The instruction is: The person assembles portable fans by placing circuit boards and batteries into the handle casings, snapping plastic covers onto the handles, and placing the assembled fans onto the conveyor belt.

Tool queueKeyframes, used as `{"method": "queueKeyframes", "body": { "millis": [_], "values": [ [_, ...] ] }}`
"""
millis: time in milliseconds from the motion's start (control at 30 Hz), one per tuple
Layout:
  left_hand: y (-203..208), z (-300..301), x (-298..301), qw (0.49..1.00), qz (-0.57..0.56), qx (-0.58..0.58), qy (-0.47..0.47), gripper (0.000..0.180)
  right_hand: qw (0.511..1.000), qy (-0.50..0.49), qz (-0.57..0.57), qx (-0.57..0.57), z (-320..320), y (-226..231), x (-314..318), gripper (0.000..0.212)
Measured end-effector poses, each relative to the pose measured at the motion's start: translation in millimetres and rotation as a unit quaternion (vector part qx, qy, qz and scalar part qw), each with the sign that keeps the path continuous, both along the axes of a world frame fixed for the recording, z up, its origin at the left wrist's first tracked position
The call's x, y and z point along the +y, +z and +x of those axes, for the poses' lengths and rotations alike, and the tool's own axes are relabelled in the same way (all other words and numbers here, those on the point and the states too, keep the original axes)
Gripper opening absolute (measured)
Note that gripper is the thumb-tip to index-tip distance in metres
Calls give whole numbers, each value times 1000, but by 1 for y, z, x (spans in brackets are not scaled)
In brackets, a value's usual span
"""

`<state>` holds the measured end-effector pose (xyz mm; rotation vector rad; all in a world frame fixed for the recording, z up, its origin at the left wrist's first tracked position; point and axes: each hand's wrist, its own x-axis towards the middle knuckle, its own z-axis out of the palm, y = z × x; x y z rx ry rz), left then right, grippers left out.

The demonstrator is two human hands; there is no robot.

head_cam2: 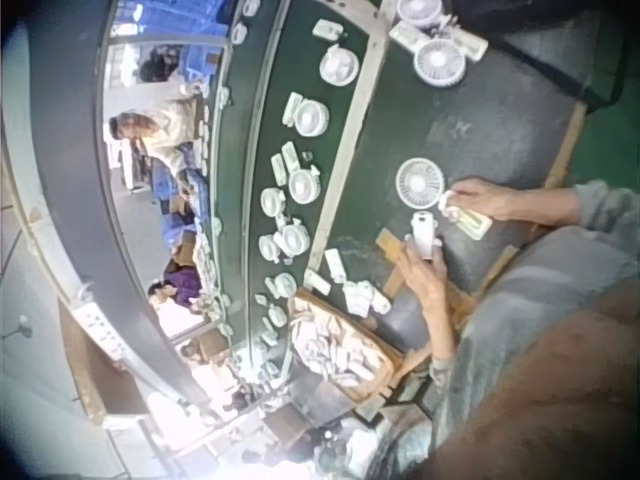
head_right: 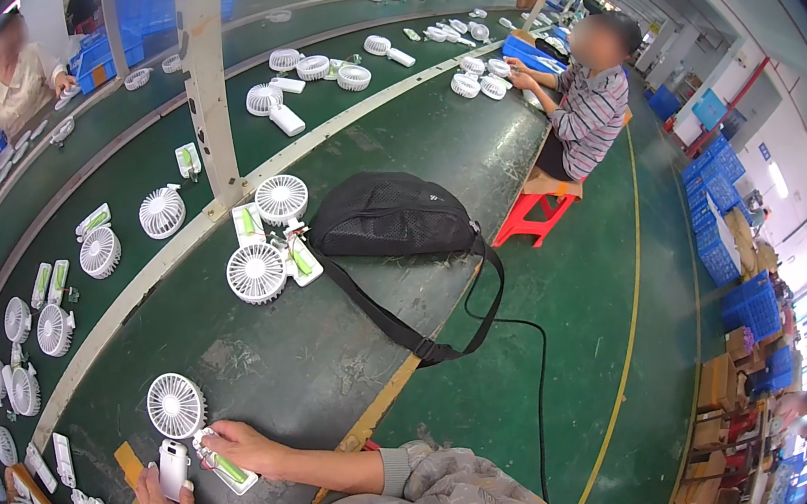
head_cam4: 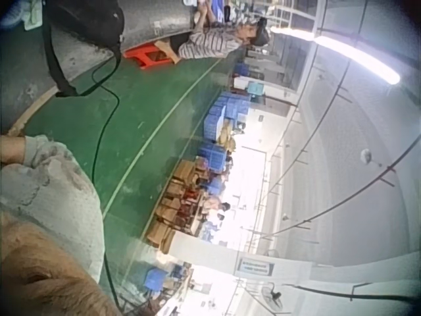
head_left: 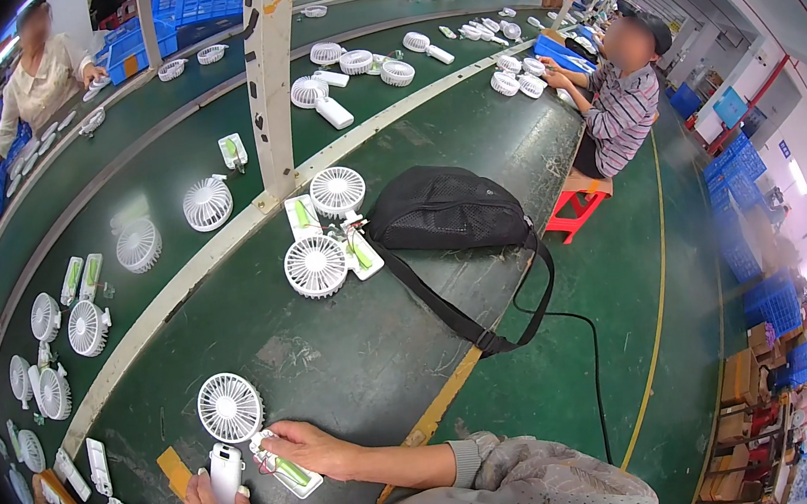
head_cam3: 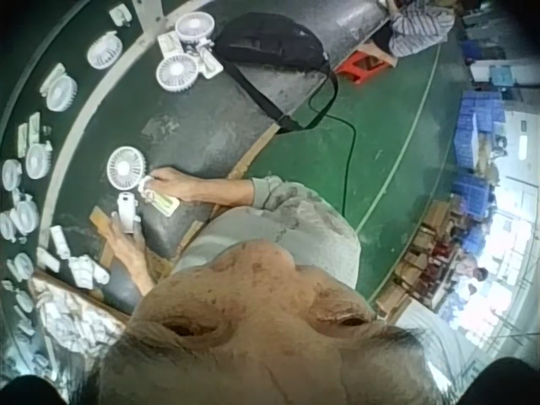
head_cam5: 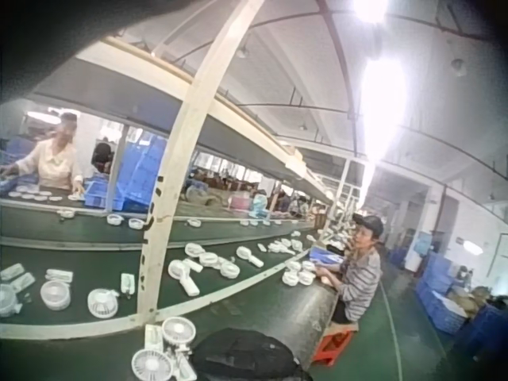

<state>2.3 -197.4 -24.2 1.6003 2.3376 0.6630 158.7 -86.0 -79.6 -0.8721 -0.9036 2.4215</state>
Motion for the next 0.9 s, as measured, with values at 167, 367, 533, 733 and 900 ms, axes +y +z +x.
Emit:
{"method": "queueKeyframes", "body": {
  "millis": [167,367,533,733,900],
  "values": [
    [-4,-3,-4,999,-7,41,4,52,1000,2,-12,14,-1,-1,-3,27],
    [1,-12,-11,996,-69,5,53,44,999,14,-18,28,-6,-7,-8,26],
    [20,-3,11,987,-124,-38,93,41,999,-45,-22,-17,2,6,-2,18],
    [30,23,5,979,-33,-180,89,52,999,7,-40,-13,3,18,2,30],
    [31,39,4,988,-51,-140,47,61,994,3,-110,13,6,23,2,40]
  ]
}}
